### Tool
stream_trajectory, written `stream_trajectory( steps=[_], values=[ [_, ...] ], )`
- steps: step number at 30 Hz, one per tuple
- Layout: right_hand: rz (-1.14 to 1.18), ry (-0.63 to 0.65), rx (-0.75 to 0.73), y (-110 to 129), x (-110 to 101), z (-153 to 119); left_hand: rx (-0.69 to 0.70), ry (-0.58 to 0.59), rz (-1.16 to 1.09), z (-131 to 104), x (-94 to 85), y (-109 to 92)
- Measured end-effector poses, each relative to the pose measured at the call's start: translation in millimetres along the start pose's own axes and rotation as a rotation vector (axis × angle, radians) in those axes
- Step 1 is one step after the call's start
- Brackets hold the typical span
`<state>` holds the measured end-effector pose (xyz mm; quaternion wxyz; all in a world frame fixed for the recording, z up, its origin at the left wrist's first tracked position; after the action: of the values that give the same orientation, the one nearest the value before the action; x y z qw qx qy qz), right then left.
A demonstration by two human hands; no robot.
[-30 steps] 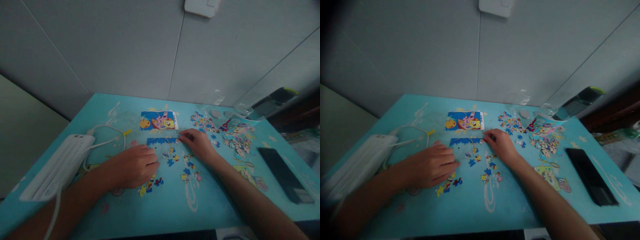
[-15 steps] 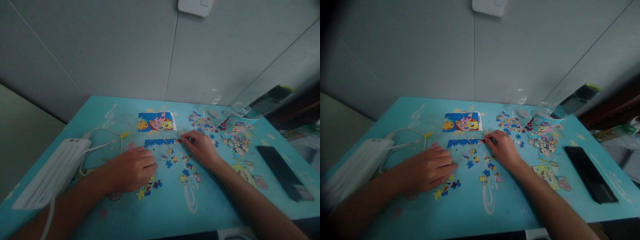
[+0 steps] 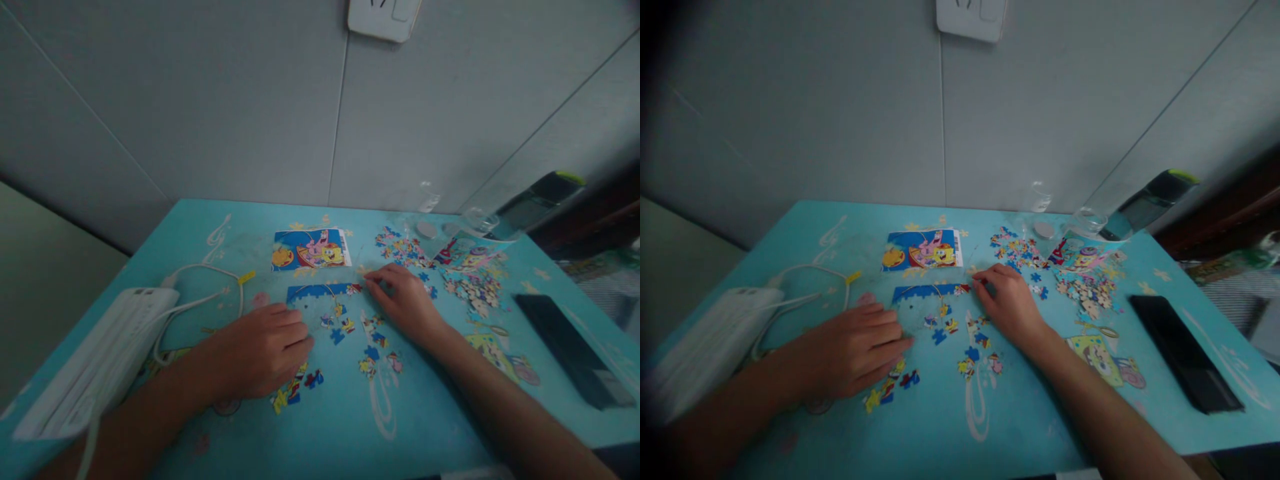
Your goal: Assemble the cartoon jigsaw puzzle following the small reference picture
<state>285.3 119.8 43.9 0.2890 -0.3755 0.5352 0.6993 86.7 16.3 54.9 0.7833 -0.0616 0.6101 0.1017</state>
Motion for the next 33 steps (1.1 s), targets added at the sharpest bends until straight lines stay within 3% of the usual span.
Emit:
stream_trajectory(
  steps=[5, 14, 20, 26, 33],
  values=[
    [0.012, -0.002, -0.029, 1, 2, -1, -0.051, -0.001, 0.056, -2, 2.1, 5],
    [-0.085, 0.043, -0.095, 7, 13, -5, -0.207, -0.123, 0.068, -1, -2.1, 24],
    [-0.089, 0.046, -0.087, 7, 15, -4, -0.207, -0.235, -0.002, 30, 9.2, 27],
    [-0.083, 0.058, -0.086, 8, 15, -3, -0.255, -0.176, -0.107, 46, 33.3, 32],
    [-0.09, 0.076, -0.09, 8, 17, 0, -0.266, -0.151, -0.105, 41, 38.2, 33]
  ],
)
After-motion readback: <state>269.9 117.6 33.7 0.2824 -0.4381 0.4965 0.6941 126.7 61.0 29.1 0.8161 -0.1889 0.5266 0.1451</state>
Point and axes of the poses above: each hand's wrist, its own z-axis towards the middle knuckle, its own x-axis out of the palm, y = z × x, the point moved 8 cm from there along z, towards the middle knuckle, and after that the axes turned 13 degrees about x, right-handed, at the moved point
